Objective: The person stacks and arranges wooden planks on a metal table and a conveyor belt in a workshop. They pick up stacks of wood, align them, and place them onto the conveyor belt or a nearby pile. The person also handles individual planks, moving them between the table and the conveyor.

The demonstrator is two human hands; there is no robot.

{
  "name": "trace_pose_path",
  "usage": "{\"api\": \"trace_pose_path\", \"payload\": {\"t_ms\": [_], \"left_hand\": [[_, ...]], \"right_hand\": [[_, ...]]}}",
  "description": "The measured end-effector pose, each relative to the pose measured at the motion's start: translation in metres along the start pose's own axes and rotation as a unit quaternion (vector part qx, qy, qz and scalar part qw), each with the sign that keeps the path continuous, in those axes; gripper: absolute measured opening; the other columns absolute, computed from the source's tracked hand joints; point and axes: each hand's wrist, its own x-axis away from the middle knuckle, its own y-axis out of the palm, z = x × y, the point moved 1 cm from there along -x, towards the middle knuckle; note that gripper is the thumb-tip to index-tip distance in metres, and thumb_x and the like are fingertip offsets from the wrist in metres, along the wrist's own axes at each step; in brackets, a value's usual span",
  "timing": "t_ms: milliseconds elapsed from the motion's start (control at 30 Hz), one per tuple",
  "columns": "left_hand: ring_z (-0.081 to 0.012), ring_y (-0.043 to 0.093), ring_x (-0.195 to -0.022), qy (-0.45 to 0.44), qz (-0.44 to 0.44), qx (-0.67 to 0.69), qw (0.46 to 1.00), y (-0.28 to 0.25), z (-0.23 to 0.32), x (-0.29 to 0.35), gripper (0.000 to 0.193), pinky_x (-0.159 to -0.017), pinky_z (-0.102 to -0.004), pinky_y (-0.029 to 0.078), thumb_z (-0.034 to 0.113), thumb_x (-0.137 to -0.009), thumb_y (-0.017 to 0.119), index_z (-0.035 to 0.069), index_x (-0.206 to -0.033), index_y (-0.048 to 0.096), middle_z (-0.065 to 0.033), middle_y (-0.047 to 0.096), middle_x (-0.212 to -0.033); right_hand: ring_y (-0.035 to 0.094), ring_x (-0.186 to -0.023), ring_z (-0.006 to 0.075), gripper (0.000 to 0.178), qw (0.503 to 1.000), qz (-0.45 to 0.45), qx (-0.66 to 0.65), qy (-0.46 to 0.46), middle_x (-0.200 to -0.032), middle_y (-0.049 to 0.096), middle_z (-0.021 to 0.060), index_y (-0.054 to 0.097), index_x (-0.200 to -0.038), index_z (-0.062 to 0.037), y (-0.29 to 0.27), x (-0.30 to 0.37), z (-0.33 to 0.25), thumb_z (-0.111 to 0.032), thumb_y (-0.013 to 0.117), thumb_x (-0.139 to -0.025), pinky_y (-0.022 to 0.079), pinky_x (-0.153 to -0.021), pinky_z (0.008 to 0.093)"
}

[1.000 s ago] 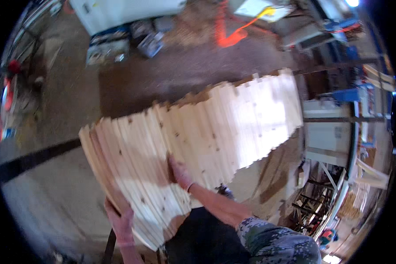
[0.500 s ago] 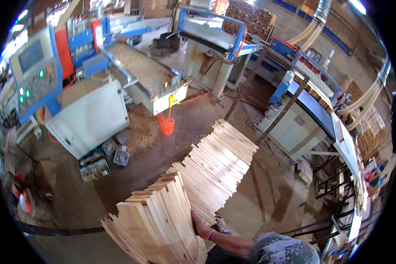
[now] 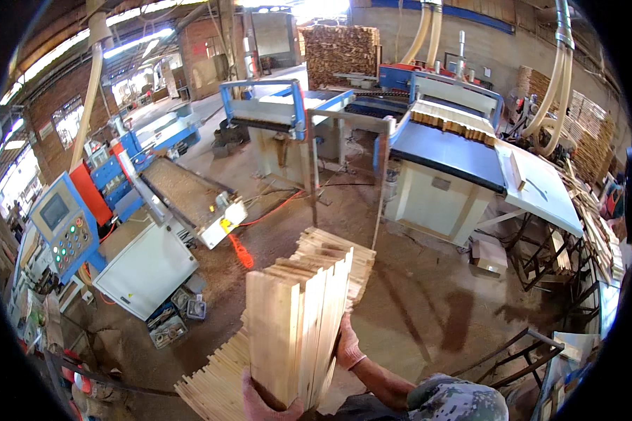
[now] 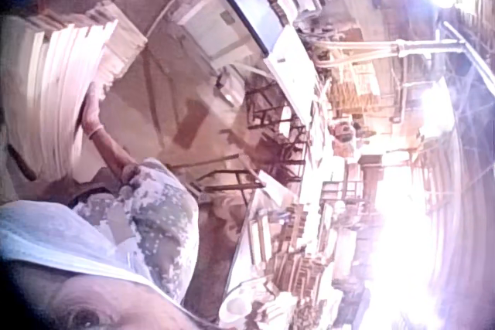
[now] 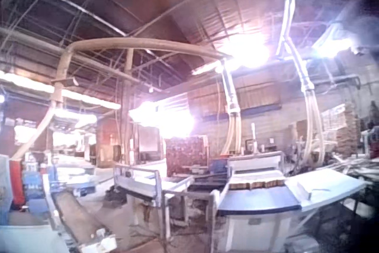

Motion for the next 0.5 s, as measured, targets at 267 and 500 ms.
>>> {"api": "trace_pose_path", "payload": {"t_ms": [267, 500], "left_hand": [[-0.0334, 0.069, -0.113, 0.275, -0.032, 0.051, 0.960, 0.184, 0.155, -0.014, 0.110, -0.096, -0.0419, 0.056, 0.030, -0.063, 0.094, -0.007, -0.152, 0.040, -0.0219, 0.067, -0.122], [-0.0361, 0.063, -0.125, 0.359, -0.212, 0.080, 0.905, 0.323, 0.209, -0.035, 0.116, -0.105, -0.0445, 0.051, 0.025, -0.063, 0.094, -0.006, -0.157, 0.033, -0.0227, 0.060, -0.136]], "right_hand": [[0.062, -0.128, 0.0260, 0.075, 0.981, 0.041, -0.086, -0.171, -0.144, 0.065, 0.0077, 0.057, -0.148, -0.0050, -0.114, 0.032, -0.263, -0.066, 0.045, -0.107, 0.047, -0.114, 0.0417], [0.062, -0.126, 0.0251, 0.073, 0.927, 0.171, -0.185, -0.278, -0.140, 0.068, 0.0036, 0.061, -0.145, -0.0085, -0.247, 0.045, -0.379, -0.068, 0.051, -0.104, 0.047, -0.114, 0.0405]]}}
